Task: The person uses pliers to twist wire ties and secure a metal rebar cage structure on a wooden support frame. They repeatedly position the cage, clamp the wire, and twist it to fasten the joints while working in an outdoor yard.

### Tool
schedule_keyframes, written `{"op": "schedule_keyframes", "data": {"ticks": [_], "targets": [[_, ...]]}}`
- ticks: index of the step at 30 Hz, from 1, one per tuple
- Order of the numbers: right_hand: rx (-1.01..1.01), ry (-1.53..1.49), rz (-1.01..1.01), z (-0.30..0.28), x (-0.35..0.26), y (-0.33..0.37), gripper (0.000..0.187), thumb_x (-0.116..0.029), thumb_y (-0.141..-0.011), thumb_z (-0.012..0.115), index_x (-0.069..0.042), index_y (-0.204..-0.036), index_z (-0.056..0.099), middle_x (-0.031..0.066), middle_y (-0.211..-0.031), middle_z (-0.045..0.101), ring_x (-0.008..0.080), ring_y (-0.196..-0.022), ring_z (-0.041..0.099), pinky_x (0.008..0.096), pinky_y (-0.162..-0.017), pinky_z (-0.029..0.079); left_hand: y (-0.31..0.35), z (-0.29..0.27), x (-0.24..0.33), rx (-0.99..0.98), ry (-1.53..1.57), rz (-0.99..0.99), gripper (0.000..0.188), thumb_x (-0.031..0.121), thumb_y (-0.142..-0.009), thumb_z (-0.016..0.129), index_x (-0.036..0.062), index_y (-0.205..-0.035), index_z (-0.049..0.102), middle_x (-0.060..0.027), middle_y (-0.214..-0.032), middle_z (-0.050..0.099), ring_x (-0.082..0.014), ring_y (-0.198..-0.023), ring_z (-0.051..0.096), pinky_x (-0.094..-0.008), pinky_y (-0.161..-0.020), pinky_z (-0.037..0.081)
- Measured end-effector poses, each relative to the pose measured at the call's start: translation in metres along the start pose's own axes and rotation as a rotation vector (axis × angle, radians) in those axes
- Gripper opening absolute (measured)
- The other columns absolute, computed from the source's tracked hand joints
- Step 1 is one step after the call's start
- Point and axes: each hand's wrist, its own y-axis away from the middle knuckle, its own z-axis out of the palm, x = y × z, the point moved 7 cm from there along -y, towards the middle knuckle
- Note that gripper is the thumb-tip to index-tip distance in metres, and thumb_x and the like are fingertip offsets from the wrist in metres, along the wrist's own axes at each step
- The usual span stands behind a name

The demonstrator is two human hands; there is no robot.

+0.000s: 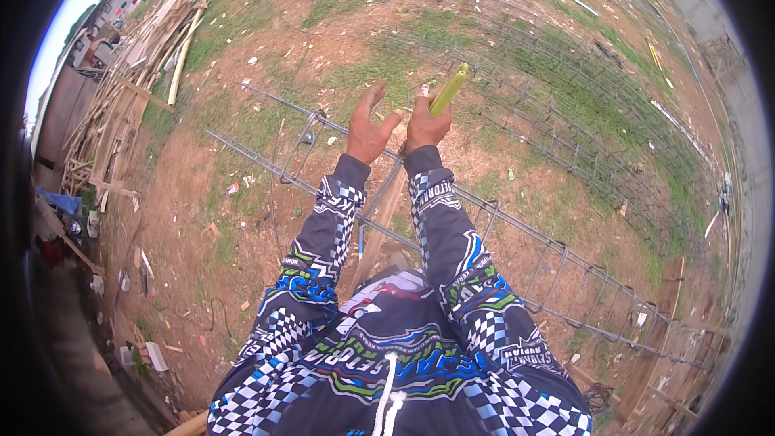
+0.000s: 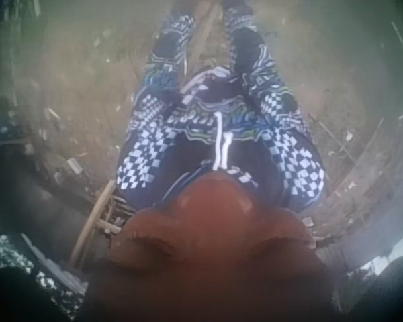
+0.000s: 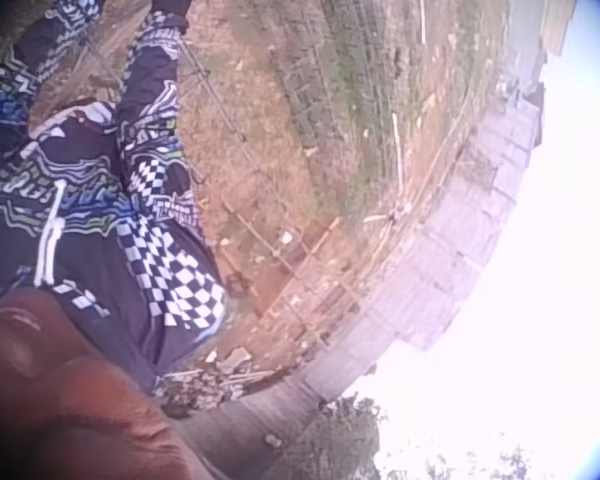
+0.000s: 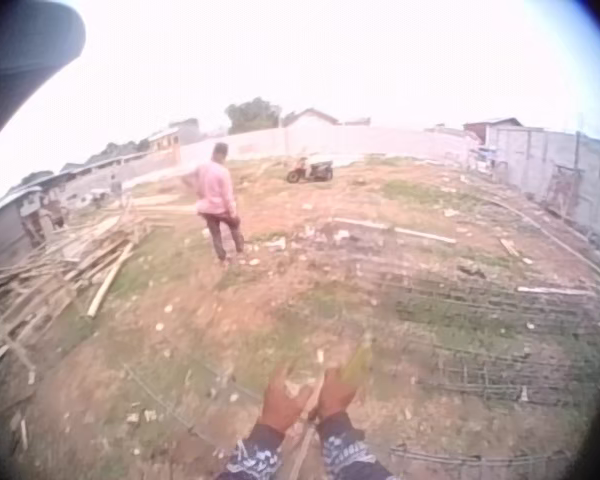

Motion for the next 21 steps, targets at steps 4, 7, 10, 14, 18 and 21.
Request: {"op": "schedule_keyframes", "data": {"ticks": [4, 7, 10, 14, 18, 21], "targets": [[-0.077, -0.124, -0.184, -0.004, 0.043, -0.041, 0.037, -0.018, -0.077, 0.08, -0.002, -0.102, 0.057, 0.0052, -0.086, 0.064, 0.0171, -0.077, 0.062, 0.0342, -0.066, 0.05, -0.046, 0.063, 0.1, 0.064, -0.062, -0.007, 0.056, 0.031, -0.079, 0.076, -0.0046, -0.118, 0.057, -0.0225, -0.111, 0.062, -0.0321, -0.104, 0.062, -0.0376, -0.089, 0.05], [-0.094, -0.016, -0.358, 0.021, -0.042, 0.025, 0.042, -0.017, -0.075, 0.082, -0.002, -0.105, 0.057, 0.0044, -0.087, 0.065, 0.0168, -0.079, 0.063, 0.0332, -0.068, 0.051, -0.059, 0.06, 0.08, 0.067, 0.168, -0.305, 0.045, 0.034, -0.078, 0.078, -0.006, -0.094, 0.065, -0.0164, -0.085, 0.067, -0.0249, -0.079, 0.067, -0.035, -0.072, 0.054], [-0.359, -0.287, -0.242, 0.021, -0.061, 0.055, 0.049, -0.013, -0.072, 0.086, -0.001, -0.11, 0.058, 0.0036, -0.093, 0.066, 0.0151, -0.084, 0.065, 0.0297, -0.071, 0.053, -0.072, 0.051, 0.046, -0.314, 0.419, -0.391, 0.037, 0.031, -0.079, 0.078, -0.0035, -0.076, 0.066, -0.0102, -0.067, 0.064, -0.0174, -0.061, 0.064, -0.0316, -0.059, 0.054], [-0.905, -0.111, 0.122, 0.025, -0.064, 0.045, 0.032, -0.006, -0.078, 0.079, -0.001, -0.105, 0.062, 0.0062, -0.096, 0.067, 0.0151, -0.079, 0.067, 0.0268, -0.067, 0.054, -0.068, 0.046, 0.043, -0.852, 0.763, -0.312, 0.028, 0.025, -0.081, 0.077, 0.0003, -0.074, 0.067, -0.0082, -0.067, 0.064, -0.015, -0.06, 0.064, -0.029, -0.056, 0.053], [-0.728, -0.013, 0.17, 0.035, -0.024, 0.018, 0.023, -0.017, -0.086, 0.072, 0.0, -0.099, 0.064, 0.0098, -0.092, 0.068, 0.017, -0.072, 0.065, 0.0311, -0.063, 0.051, -0.086, 0.041, 0.054, -0.505, 0.644, -0.361, 0.029, 0.024, -0.078, 0.079, -0.0003, -0.088, 0.066, -0.0083, -0.073, 0.066, -0.0151, -0.063, 0.065, -0.0288, -0.059, 0.054], [-0.508, 0.364, -0.172, 0.047, -0.025, 0.027, 0.021, -0.019, -0.09, 0.064, -0.001, -0.098, 0.059, 0.0097, -0.086, 0.062, 0.0177, -0.07, 0.059, 0.0346, -0.06, 0.045, -0.089, 0.027, 0.045, 0.068, 0.111, -0.127, 0.046, 0.031, -0.075, 0.082, -0.0029, -0.099, 0.062, -0.0098, -0.071, 0.064, -0.0218, -0.065, 0.065, -0.0323, -0.062, 0.053]]}}
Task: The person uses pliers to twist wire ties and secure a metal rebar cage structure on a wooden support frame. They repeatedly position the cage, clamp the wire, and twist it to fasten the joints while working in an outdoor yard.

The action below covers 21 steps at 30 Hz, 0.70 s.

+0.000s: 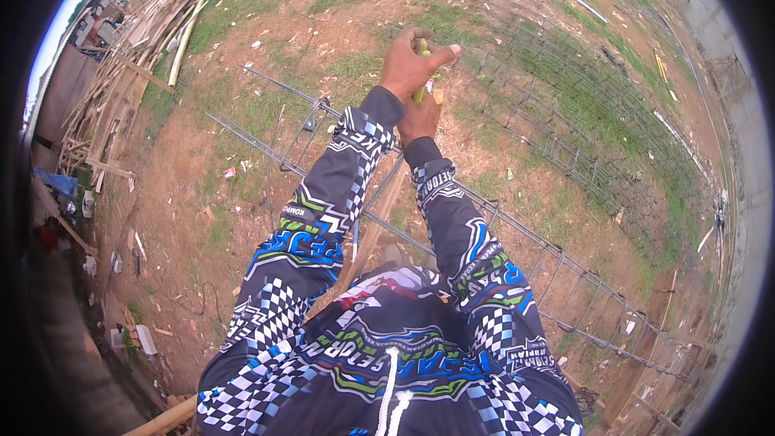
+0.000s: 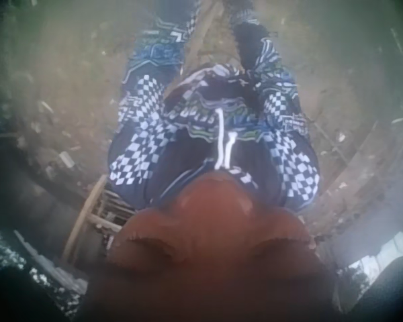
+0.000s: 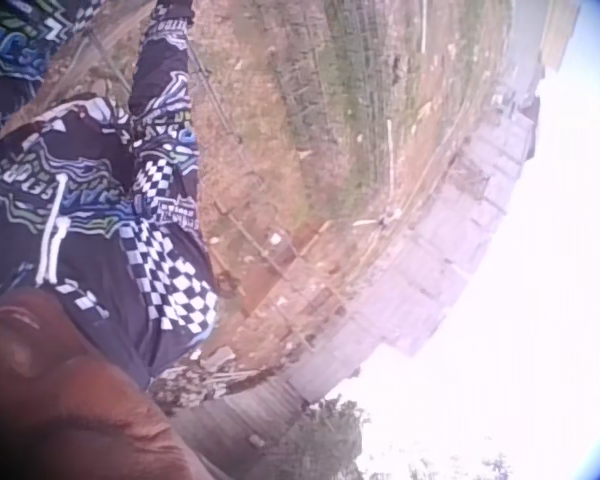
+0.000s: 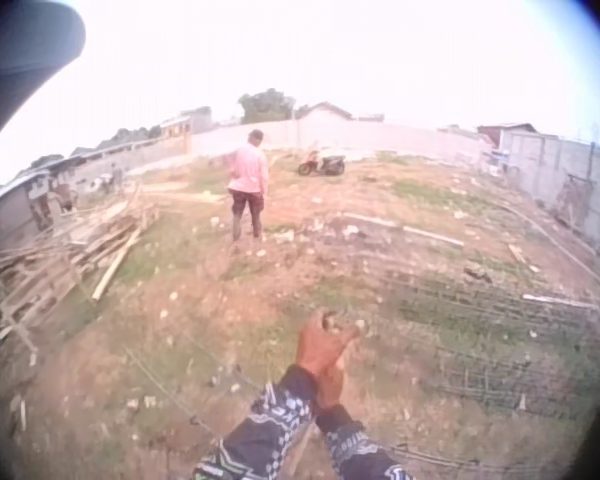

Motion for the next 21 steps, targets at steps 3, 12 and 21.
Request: {"op": "schedule_keyframes", "data": {"ticks": [3, 12, 21], "targets": [[0.13, -0.087, -0.225, -0.014, -0.021, 0.024, 0.021, -0.02, -0.088, 0.065, -0.001, -0.096, 0.058, 0.0107, -0.086, 0.06, 0.0209, -0.07, 0.058, 0.0358, -0.061, 0.045, 0.028, 0.007, 0.023, 0.166, -0.116, -0.021, 0.043, 0.036, -0.08, 0.079, -0.0015, -0.09, 0.06, -0.0067, -0.07, 0.059, -0.0206, -0.063, 0.058, -0.0326, -0.062, 0.048], [0.022, -0.227, -0.34, -0.004, -0.027, 0.091, 0.025, -0.021, -0.083, 0.066, -0.003, -0.091, 0.053, 0.0137, -0.085, 0.052, 0.0304, -0.073, 0.055, 0.0394, -0.062, 0.043, 0.146, -0.045, 0.031, 0.228, 0.405, 0.293, 0.025, 0.024, -0.09, 0.07, 0.0034, -0.086, 0.057, -0.0025, -0.073, 0.057, -0.0103, -0.064, 0.053, -0.0265, -0.059, 0.043], [0.075, 0.01, -0.592, 0.005, -0.041, 0.112, 0.031, -0.009, -0.071, 0.075, -0.007, -0.087, 0.049, 0.0134, -0.086, 0.047, 0.0319, -0.082, 0.05, 0.0427, -0.067, 0.041, 0.188, -0.073, 0.012, 0.331, 0.495, 0.388, 0.026, 0.026, -0.095, 0.063, 0.0022, -0.087, 0.057, -0.0071, -0.074, 0.059, -0.0137, -0.071, 0.056, -0.0296, -0.07, 0.047]]}}
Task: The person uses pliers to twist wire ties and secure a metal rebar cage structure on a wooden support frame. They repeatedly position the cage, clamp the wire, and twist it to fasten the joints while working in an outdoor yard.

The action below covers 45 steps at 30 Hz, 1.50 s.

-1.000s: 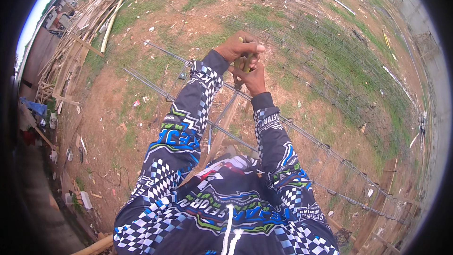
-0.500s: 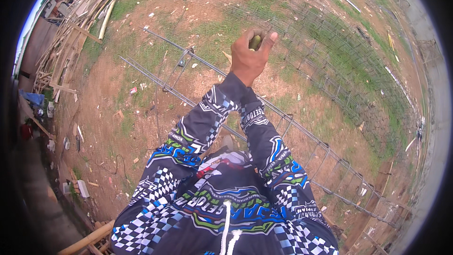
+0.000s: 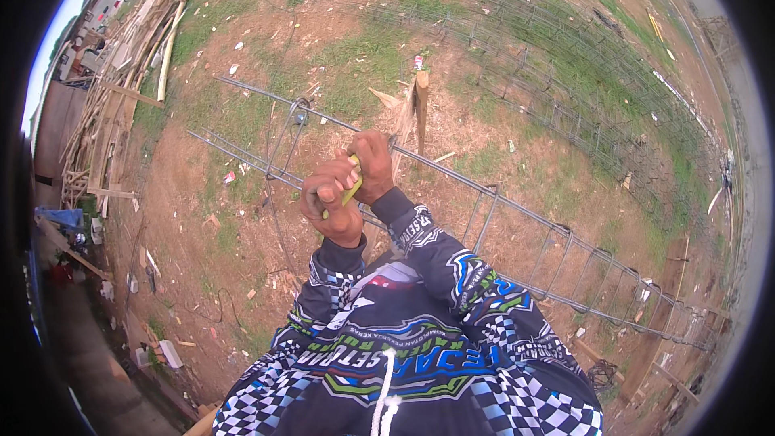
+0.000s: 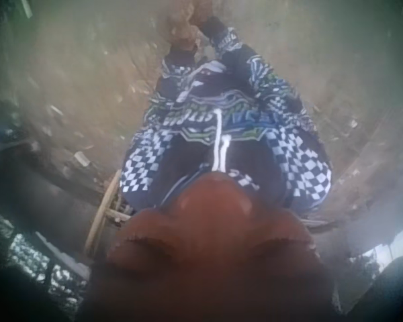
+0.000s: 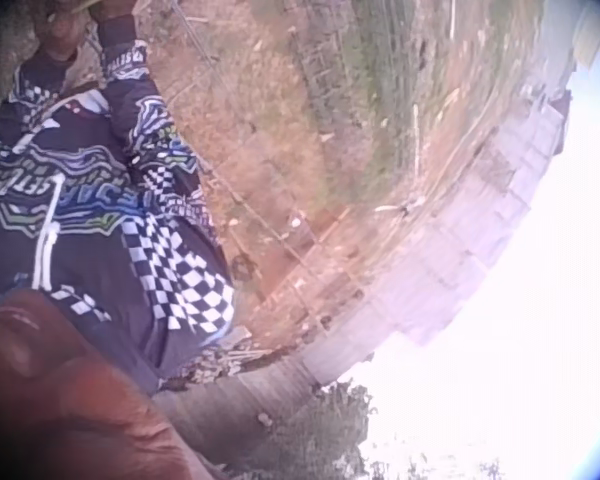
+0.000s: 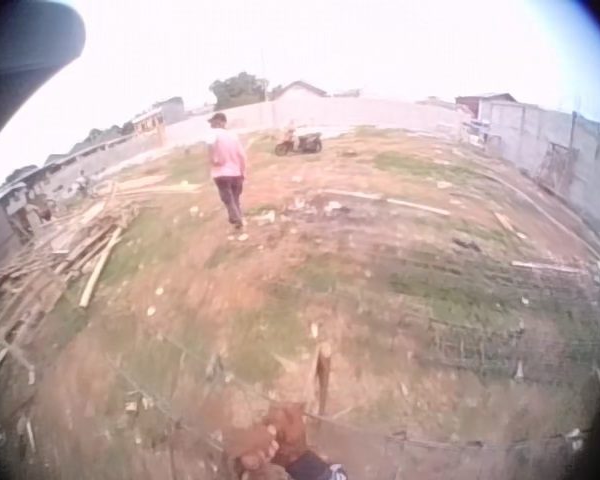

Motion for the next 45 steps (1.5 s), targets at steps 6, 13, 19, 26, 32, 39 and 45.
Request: {"op": "schedule_keyframes", "data": {"ticks": [6, 13, 19, 26, 32, 39, 45], "targets": [[-0.427, -0.516, 0.422, 0.0, 0.052, -0.056, 0.037, -0.018, -0.073, 0.084, -0.004, -0.095, 0.058, 0.0034, -0.089, 0.065, 0.0131, -0.084, 0.062, 0.0307, -0.074, 0.048, -0.1, 0.049, -0.064, -0.518, 0.014, -0.536, 0.032, 0.029, -0.091, 0.069, 0.0013, -0.076, 0.061, -0.0039, -0.069, 0.059, -0.01, -0.062, 0.054, -0.026, -0.058, 0.045], [-0.455, -0.741, 0.768, -0.005, 0.113, -0.068, 0.02, -0.018, -0.086, 0.071, -0.004, -0.095, 0.06, 0.0019, -0.077, 0.061, 0.0106, -0.068, 0.06, 0.0269, -0.053, 0.044, -0.111, 0.123, -0.129, -0.893, 0.165, -0.947, 0.042, 0.038, -0.08, 0.079, 0.0004, -0.086, 0.063, -0.0044, -0.069, 0.059, -0.0134, -0.066, 0.059, -0.0295, -0.065, 0.051], [0.255, -0.496, 0.454, -0.045, 0.054, -0.051, 0.036, -0.01, -0.087, 0.066, -0.001, -0.118, 0.05, 0.0067, -0.099, 0.058, 0.0137, -0.074, 0.06, 0.0264, -0.061, 0.049, -0.07, 0.128, -0.056, -0.467, -0.468, -0.343, 0.075, 0.061, -0.062, 0.084, 0.0018, -0.1, 0.058, -0.0034, -0.087, 0.061, -0.0186, -0.087, 0.061, -0.037, -0.083, 0.05], [0.042, -0.06, 0.242, -0.055, 0.01, 0.016, 0.046, -0.01, -0.083, 0.071, -0.001, -0.121, 0.048, 0.0068, -0.105, 0.057, 0.0151, -0.084, 0.059, 0.0281, -0.069, 0.049, -0.016, 0.082, 0.008, -0.207, -0.446, 0.032, 0.037, 0.034, -0.074, 0.084, 0.0104, -0.073, 0.056, -0.0042, -0.071, 0.051, -0.0219, -0.07, 0.05, -0.037, -0.079, 0.039], [0.011, -0.059, 0.184, -0.039, 0.018, 0.02, 0.055, -0.01, -0.079, 0.076, -0.002, -0.124, 0.046, 0.0069, -0.11, 0.056, 0.0163, -0.093, 0.058, 0.0295, -0.075, 0.05, -0.005, 0.058, 0.006, 0.081, -0.296, -0.169, 0.035, 0.028, -0.079, 0.082, 0.0063, -0.096, 0.061, -0.004, -0.088, 0.059, -0.0177, -0.08, 0.054, -0.0355, -0.086, 0.044], [-0.002, -0.242, 0.312, -0.034, 0.065, -0.009, 0.065, -0.01, -0.074, 0.081, -0.002, -0.127, 0.044, 0.007, -0.115, 0.055, 0.0176, -0.103, 0.057, 0.0311, -0.083, 0.05, -0.058, 0.089, -0.044, -0.121, -0.482, -0.454, 0.03, 0.027, -0.082, 0.079, 0.0023, -0.072, 0.066, 0.0029, -0.059, 0.053, -0.0029, -0.054, 0.043, -0.022, -0.05, 0.036], [-0.584, -0.546, 0.47, -0.003, 0.069, -0.054, 0.062, -0.008, -0.074, 0.083, 0.0, -0.124, 0.048, 0.0077, -0.114, 0.057, 0.0167, -0.099, 0.057, 0.0306, -0.077, 0.05, -0.098, 0.079, -0.078, -0.793, -0.027, -0.698, 0.038, 0.035, -0.081, 0.079, 0.0015, -0.072, 0.064, -0.0016, -0.057, 0.058, -0.0087, -0.051, 0.053, -0.0253, -0.048, 0.042]]}}
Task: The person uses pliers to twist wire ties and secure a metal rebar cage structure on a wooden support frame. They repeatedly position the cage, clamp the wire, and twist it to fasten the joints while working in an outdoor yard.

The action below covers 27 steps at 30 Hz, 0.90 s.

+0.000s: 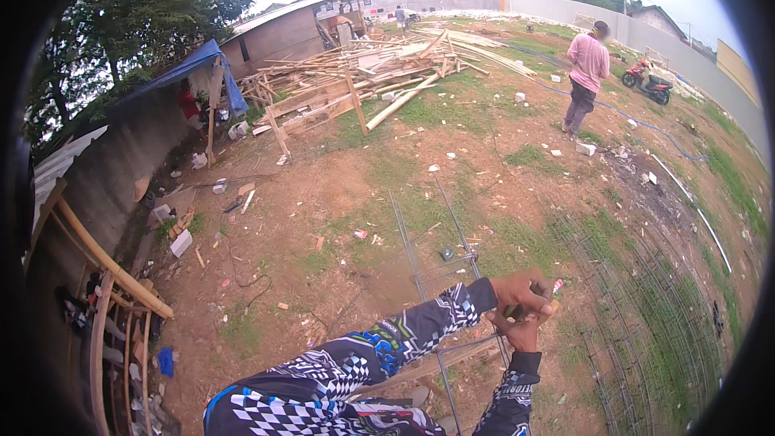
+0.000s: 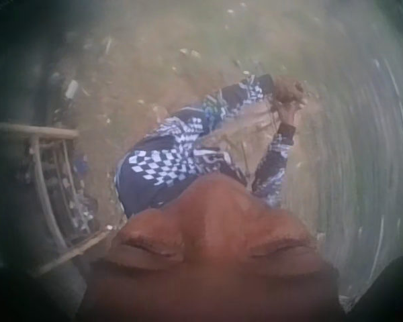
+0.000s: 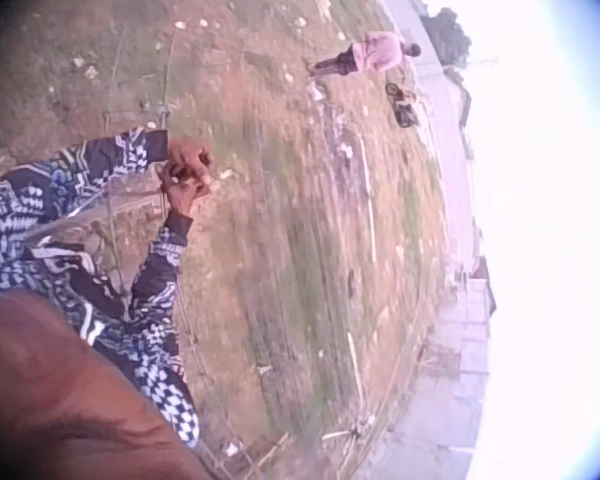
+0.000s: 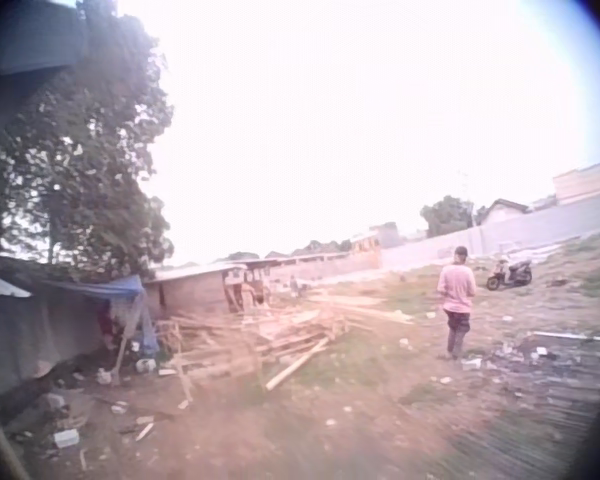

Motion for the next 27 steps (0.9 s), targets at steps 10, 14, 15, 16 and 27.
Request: {"op": "schedule_keyframes", "data": {"ticks": [10, 14, 15, 16, 27], "targets": [[0.665, -0.095, -0.189, -0.013, 0.047, 0.003, 0.06, -0.009, -0.073, 0.084, -0.002, -0.123, 0.051, 0.0065, -0.114, 0.058, 0.0168, -0.1, 0.06, 0.0295, -0.08, 0.051, 0.021, 0.035, 0.005, 1.074, -0.52, 0.024, 0.053, 0.051, -0.078, 0.078, 0.0025, -0.095, 0.066, -0.006, -0.072, 0.061, -0.0165, -0.065, 0.057, -0.0324, -0.063, 0.048], [0.424, -0.028, -0.187, -0.014, 0.028, 0.018, 0.059, -0.01, -0.073, 0.084, -0.002, -0.122, 0.053, 0.006, -0.114, 0.059, 0.0167, -0.099, 0.061, 0.0288, -0.081, 0.051, -0.019, 0.012, -0.017, 0.659, -0.45, 0.115, 0.047, 0.049, -0.082, 0.075, 0.0027, -0.078, 0.066, -0.0028, -0.063, 0.058, -0.0124, -0.056, 0.054, -0.0294, -0.056, 0.046], [0.329, -0.087, -0.098, -0.019, 0.021, 0.012, 0.055, -0.008, -0.074, 0.082, -0.002, -0.12, 0.053, 0.0059, -0.111, 0.06, 0.017, -0.096, 0.062, 0.0303, -0.079, 0.052, -0.027, 0.006, -0.02, 0.404, -0.298, 0.037, 0.049, 0.05, -0.081, 0.074, 0.0023, -0.074, 0.066, -0.0044, -0.065, 0.061, -0.0145, -0.057, 0.057, -0.0306, -0.056, 0.047], [0.234, -0.141, -0.003, -0.022, 0.015, 0.007, 0.051, -0.005, -0.075, 0.08, -0.002, -0.118, 0.054, 0.0058, -0.108, 0.062, 0.0174, -0.093, 0.062, 0.0317, -0.077, 0.053, -0.029, 0.006, -0.024, 0.147, -0.148, -0.047, 0.05, 0.05, -0.081, 0.074, 0.002, -0.071, 0.065, -0.006, -0.067, 0.064, -0.0167, -0.058, 0.06, -0.0318, -0.056, 0.048], [0.722, -0.278, -0.211, -0.035, 0.053, 0.007, 0.047, -0.014, -0.082, 0.076, -0.001, -0.121, 0.054, 0.0083, -0.11, 0.06, 0.0199, -0.106, 0.058, 0.0328, -0.089, 0.047, -0.02, 0.032, -0.008, 0.969, -0.294, 0.128, 0.047, 0.045, -0.075, 0.083, 0.002, -0.072, 0.064, 0.0016, -0.06, 0.054, -0.0077, -0.063, 0.055, -0.0245, -0.058, 0.046]]}}
